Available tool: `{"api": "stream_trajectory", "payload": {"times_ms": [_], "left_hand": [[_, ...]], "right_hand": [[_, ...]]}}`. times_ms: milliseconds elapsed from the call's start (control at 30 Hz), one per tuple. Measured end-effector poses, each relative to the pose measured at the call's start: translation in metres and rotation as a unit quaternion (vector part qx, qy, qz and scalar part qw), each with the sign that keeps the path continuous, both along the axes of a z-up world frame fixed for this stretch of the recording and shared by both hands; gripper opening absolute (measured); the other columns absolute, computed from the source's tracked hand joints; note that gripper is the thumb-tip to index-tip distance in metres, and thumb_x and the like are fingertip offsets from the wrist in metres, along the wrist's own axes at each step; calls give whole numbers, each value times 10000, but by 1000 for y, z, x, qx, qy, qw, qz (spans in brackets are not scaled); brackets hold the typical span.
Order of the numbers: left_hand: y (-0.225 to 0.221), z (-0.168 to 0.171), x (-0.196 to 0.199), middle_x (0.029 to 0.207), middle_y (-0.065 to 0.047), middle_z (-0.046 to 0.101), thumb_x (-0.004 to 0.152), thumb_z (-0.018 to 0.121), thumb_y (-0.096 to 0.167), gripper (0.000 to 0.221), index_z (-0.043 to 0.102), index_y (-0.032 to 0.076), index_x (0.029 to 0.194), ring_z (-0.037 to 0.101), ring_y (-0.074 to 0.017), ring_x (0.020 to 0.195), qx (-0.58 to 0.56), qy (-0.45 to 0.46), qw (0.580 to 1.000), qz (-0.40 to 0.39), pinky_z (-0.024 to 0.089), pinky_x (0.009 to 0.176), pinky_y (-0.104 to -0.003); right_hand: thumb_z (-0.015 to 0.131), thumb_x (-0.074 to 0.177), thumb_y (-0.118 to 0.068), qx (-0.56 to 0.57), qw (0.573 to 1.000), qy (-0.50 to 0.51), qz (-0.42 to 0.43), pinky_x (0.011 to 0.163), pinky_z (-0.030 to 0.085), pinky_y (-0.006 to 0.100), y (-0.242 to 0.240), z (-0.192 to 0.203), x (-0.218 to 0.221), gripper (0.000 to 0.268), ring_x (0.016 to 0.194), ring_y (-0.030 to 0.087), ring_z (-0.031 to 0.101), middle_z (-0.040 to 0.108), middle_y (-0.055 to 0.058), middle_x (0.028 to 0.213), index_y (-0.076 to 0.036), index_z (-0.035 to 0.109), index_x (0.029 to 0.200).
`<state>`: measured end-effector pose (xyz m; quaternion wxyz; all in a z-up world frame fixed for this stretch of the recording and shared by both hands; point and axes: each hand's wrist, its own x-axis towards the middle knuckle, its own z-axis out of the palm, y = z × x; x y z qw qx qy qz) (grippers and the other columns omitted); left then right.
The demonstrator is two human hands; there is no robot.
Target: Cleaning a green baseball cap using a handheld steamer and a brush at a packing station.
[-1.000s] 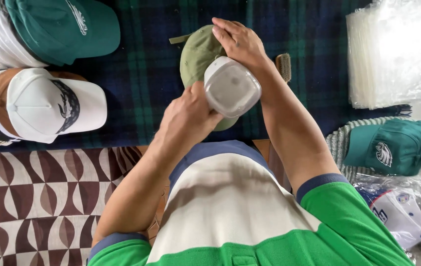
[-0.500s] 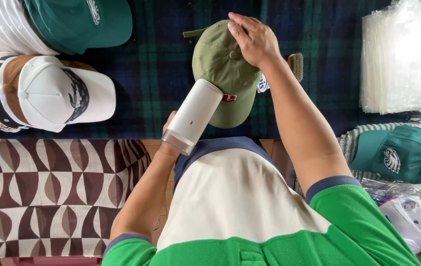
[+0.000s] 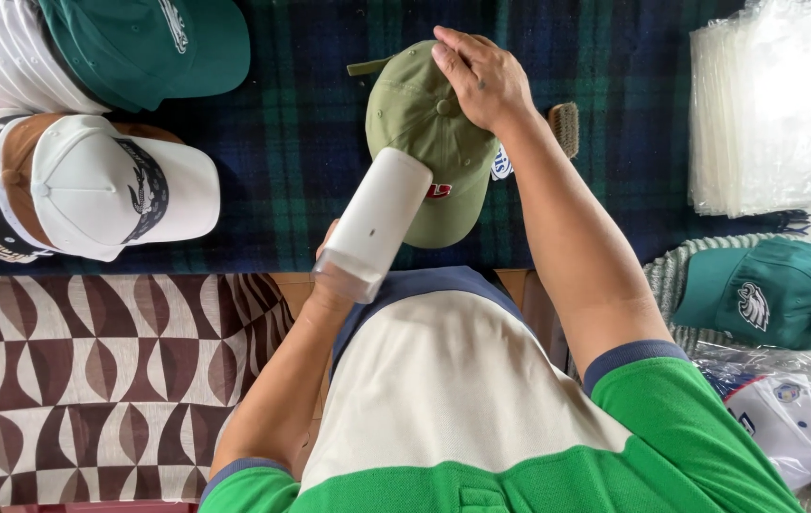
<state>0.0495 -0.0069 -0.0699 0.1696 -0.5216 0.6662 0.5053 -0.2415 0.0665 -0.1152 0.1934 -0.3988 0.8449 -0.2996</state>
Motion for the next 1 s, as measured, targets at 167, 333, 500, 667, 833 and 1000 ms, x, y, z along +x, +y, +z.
{"api": "stream_trajectory", "payload": {"times_ms": [167,333,500,667,833,1000], "left_hand": [[1,25,-4,1144,-26,679,716,726,335,653,564,206,1336,666,-298,987,-74,54,992,-86,516,805,-424],[-12,76,-43,920,-189,679,852,654,368,444,539,19,1101,670,-477,730,-259,109,929,-241,520,565,-574],[-13,79,-60,881,-178,707,867,614,361,422,532,5,1078,675,-495,717,-241,104,931,-254,508,545,-566],[-14,76,-64,875,-161,719,842,688,373,468,541,5,1090,683,-459,730,-247,119,935,-226,528,567,-546],[-19,66,-29,1233,-74,718,850,693,431,682,505,136,1436,702,-337,1001,-197,221,933,-202,562,724,-467],[-24,-31,20,1344,-41,600,803,695,386,675,479,219,1420,599,-266,1191,56,125,990,30,513,979,-404]], "right_hand": [[336,1051,-622,12,1000,7,3,941,505,471,0,-5,-3,614,1299,321,577,604,99,1448,-233,576,1461],[357,1052,-608,16,1000,3,2,948,504,472,-2,3,-3,603,1291,330,583,610,97,1444,-216,591,1447],[364,1060,-595,13,1000,-6,15,999,467,447,-3,-1,-7,618,1313,308,567,606,89,1453,-167,590,1444],[375,1057,-616,-1,1000,-10,27,1015,452,447,1,-8,-12,630,1328,308,558,603,94,1460,-173,588,1451],[354,1046,-617,13,1000,-26,8,1047,430,457,-1,5,-6,643,1340,328,539,588,104,1472,-173,584,1451],[314,1029,-663,7,1000,-6,5,1015,465,467,-2,-5,-7,681,1334,324,548,597,91,1465,-204,595,1446]]}}
